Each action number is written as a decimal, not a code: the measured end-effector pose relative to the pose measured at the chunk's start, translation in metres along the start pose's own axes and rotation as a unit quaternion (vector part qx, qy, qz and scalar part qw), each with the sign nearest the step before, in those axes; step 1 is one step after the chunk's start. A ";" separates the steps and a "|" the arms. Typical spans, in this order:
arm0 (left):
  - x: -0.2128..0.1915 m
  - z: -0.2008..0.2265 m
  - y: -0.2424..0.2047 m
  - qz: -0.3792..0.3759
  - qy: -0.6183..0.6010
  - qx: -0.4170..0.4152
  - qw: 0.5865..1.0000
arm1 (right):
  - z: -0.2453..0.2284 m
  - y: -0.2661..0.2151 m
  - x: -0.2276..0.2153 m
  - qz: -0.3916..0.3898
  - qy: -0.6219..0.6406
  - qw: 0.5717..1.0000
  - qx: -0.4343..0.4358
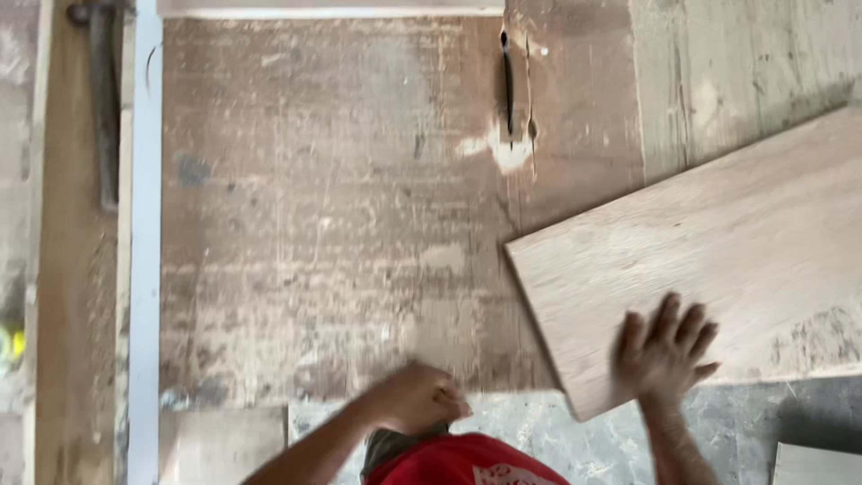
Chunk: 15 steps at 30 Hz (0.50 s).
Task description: The person cuts several pieces of wood using a table saw, then moves the cut pieces aside.
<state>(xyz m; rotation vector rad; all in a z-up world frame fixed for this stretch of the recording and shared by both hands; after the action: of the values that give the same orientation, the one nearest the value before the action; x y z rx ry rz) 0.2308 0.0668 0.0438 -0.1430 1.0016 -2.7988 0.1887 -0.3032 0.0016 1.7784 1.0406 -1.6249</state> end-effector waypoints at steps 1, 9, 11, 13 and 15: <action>0.037 -0.016 0.016 0.003 -0.001 -0.001 1.000 | -0.013 -0.030 -0.007 0.000 0.001 1.000 -0.003; 0.198 -0.033 0.053 0.222 -0.461 0.017 0.859 | 0.023 -0.201 0.018 0.051 0.280 0.952 0.117; 0.211 -0.063 0.055 0.282 -0.465 0.053 0.838 | 0.090 -0.191 0.075 0.095 0.419 0.890 0.155; 0.212 -0.065 0.022 0.343 -0.468 0.095 0.809 | 0.119 -0.186 0.099 0.133 0.546 0.806 0.184; 0.202 -0.039 -0.047 0.463 -0.424 0.103 0.772 | 0.110 -0.188 0.092 -0.093 0.777 0.598 0.175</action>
<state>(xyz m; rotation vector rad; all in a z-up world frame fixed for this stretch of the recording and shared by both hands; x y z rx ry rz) 0.0206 0.0892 0.0503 -0.6170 0.3408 -1.5917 -0.0288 -0.2645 -0.0820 3.4519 1.5299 0.2399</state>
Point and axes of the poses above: each hand's wrist, its own y-axis towards the middle knuckle, its own x-axis out of the palm, z = x × y, the point moved 1 cm from there along y, towards the middle knuckle, and after that the axes turned 9 degrees about -z, right-handed, at the moved point
